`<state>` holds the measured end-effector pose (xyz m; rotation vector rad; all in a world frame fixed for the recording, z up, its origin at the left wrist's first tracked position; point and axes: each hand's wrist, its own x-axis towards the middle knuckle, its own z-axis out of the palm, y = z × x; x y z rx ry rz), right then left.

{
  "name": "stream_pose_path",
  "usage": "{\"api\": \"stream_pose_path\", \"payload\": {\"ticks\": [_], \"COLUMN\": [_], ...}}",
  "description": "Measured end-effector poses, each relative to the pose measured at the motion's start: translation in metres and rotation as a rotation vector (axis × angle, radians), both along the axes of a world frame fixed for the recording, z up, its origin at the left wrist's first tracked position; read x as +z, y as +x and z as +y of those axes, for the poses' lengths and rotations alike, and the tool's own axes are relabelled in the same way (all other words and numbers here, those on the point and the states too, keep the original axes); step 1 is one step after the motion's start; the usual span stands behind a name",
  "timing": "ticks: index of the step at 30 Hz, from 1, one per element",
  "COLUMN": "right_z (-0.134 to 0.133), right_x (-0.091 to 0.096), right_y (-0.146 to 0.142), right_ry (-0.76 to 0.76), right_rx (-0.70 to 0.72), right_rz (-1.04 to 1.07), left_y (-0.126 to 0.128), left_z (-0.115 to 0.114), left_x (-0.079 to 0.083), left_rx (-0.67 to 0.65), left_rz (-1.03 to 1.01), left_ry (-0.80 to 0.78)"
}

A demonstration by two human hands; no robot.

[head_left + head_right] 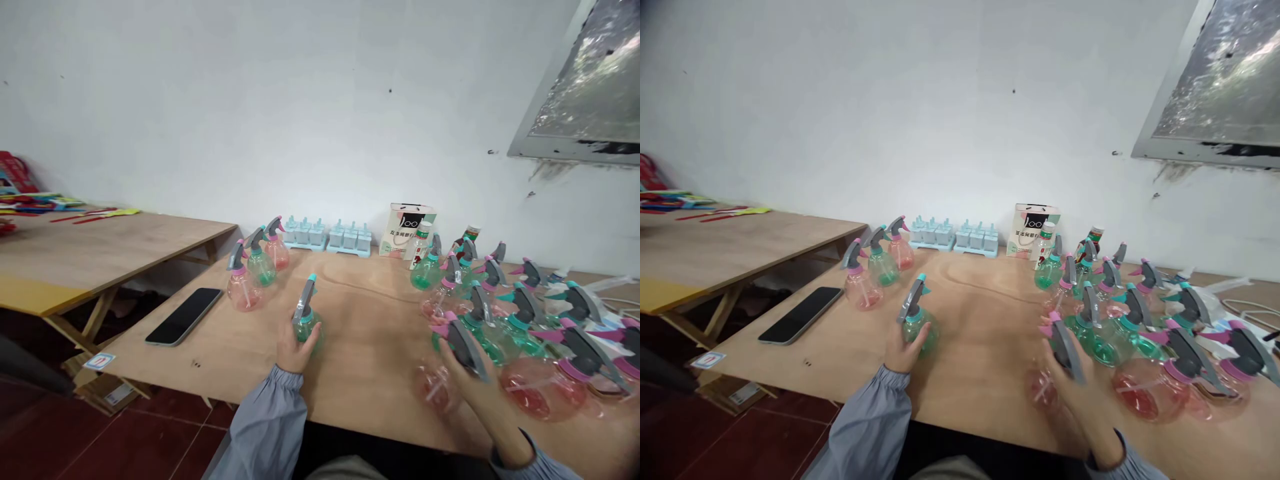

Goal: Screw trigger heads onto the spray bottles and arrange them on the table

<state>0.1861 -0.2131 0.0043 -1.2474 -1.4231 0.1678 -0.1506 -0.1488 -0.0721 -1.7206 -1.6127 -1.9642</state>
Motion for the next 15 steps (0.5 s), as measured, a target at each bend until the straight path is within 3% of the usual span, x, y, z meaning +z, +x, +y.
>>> {"api": "stream_pose_path", "payload": {"ticks": [6,10,15], "right_z": [-0.027,-0.020,0.008], "right_x": [-0.005,0.004,0.003], "right_y": [0.052,0.061,0.056], "right_ry": [0.165,0.194,0.358], "right_rx": [-0.402,-0.368,-0.401], "right_rz": [0.055,0.195,0.265], "left_y": [-0.001,0.000,-0.001], "left_z": [0.000,0.001,0.002], "left_x": [0.001,0.000,-0.007], "left_rx": [-0.006,-0.008,0.026], "left_rz": [-0.002,-0.001,0.037], "left_ry": [-0.022,-0.018,-0.019]}}
